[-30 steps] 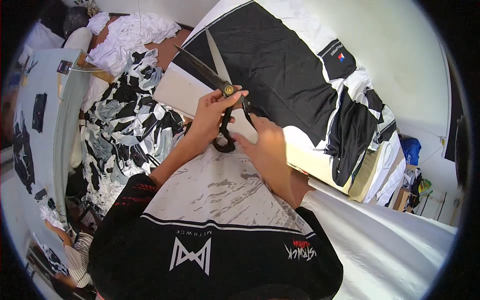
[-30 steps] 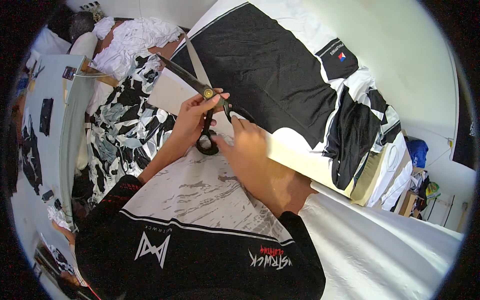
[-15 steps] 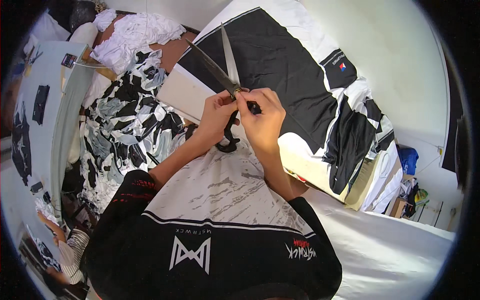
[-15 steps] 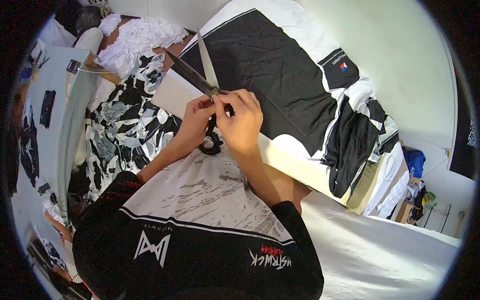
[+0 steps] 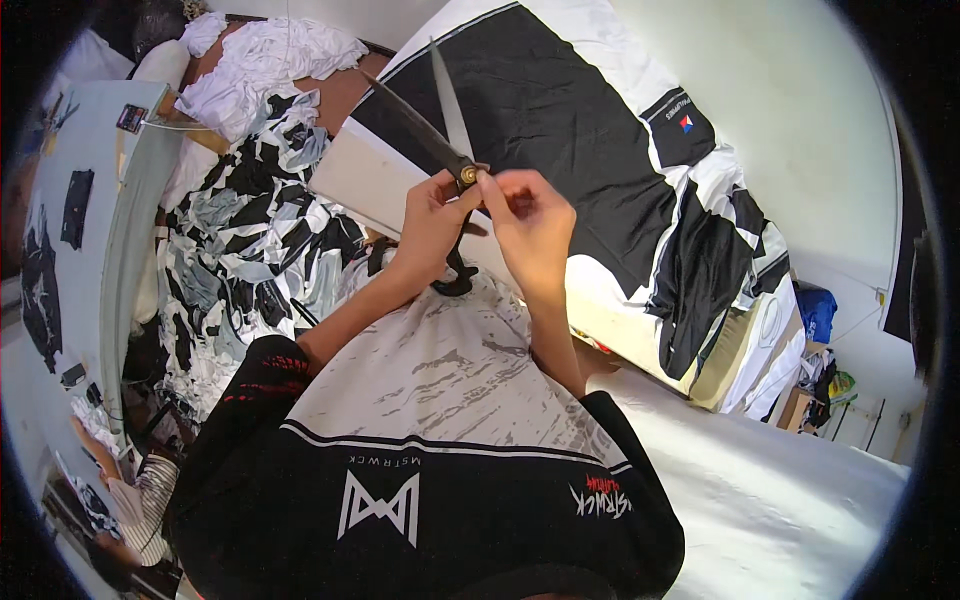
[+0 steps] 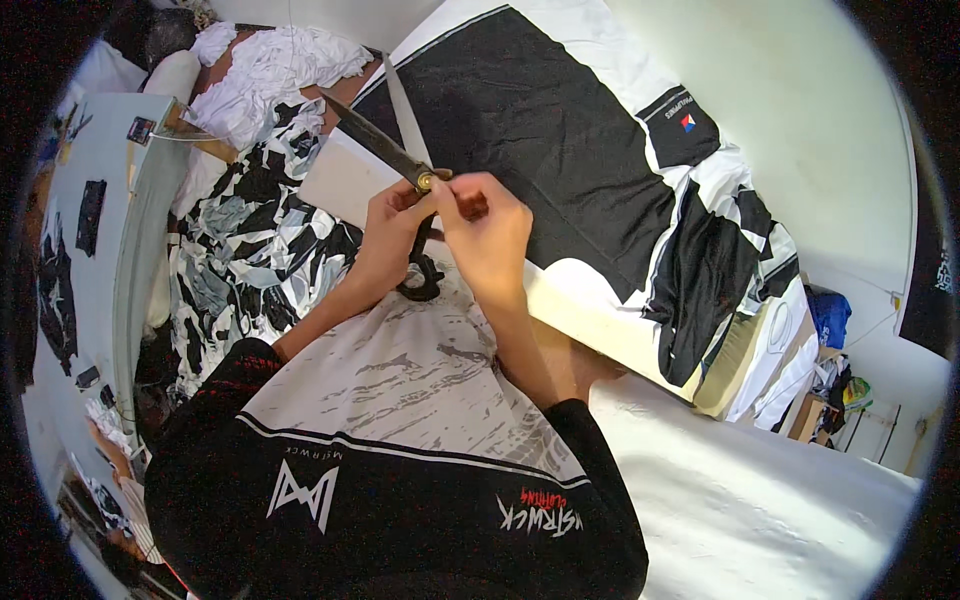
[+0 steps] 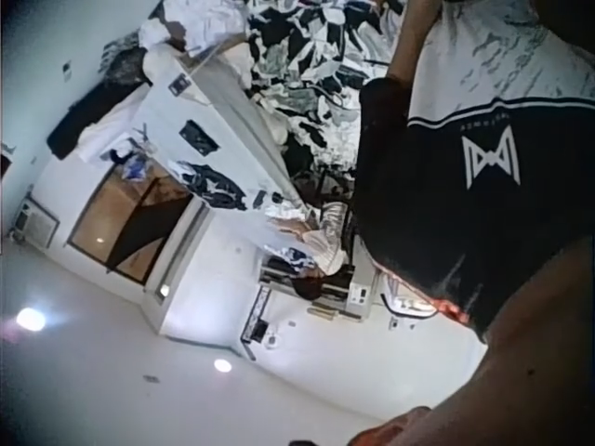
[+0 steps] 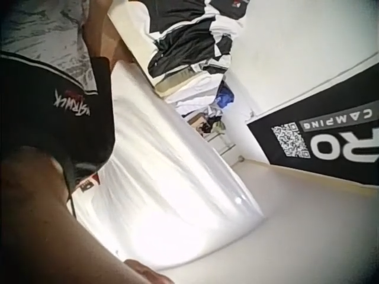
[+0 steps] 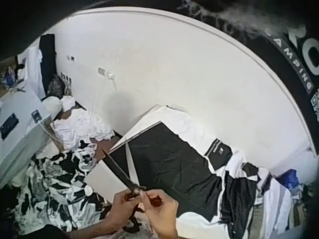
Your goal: Cutting out printed garment pieces from fabric sheets using a pair of scissors.
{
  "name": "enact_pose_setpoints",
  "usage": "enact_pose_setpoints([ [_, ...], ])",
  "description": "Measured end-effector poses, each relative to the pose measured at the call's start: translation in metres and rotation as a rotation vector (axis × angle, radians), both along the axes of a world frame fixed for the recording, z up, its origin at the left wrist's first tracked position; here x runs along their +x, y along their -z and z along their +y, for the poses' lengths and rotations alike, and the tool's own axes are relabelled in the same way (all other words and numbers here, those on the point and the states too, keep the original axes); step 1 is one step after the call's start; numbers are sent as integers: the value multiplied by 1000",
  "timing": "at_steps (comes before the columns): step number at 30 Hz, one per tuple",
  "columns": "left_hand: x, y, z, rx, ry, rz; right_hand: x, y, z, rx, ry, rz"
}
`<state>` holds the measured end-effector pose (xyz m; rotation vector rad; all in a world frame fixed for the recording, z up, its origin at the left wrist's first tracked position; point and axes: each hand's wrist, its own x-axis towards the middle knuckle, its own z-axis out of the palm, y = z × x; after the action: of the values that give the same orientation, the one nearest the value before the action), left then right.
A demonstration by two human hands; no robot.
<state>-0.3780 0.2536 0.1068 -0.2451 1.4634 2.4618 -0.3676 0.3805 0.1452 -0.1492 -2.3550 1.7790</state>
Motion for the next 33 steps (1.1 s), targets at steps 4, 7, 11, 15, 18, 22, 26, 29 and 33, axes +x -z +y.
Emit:
enact_pose_setpoints([
  [4, -11, 13, -7, 132, -38, 0, 38, 9, 3, 345, -78, 164],
  [7, -15, 14, -11, 194, -88, -74, 53, 9, -5, 425, -111, 134],
  [11, -19, 10, -15, 245, -128, -98, 49, 16, -2, 586, -107, 229],
  [15, -22, 13, -10, 244, -154, -33, 37, 23, -3, 528, -146, 108],
  [18, -21, 8, -2, 222, -142, -11, 31, 46, 1, 343, -139, 113],
  [22, -19, -4, -1, 56, 96, -150, 28, 58, 11, 129, -109, -35],
  [26, -78, 75, -22, -242, 287, 143, 41, 70, 51, -86, -83, -419],
  [29, -92, 136, -49, -1151, 251, 600, 61, 98, 70, -50, 11, -357],
  [33, -69, 182, -77, -1725, 199, 781, 71, 123, 94, -146, 137, -449],
])
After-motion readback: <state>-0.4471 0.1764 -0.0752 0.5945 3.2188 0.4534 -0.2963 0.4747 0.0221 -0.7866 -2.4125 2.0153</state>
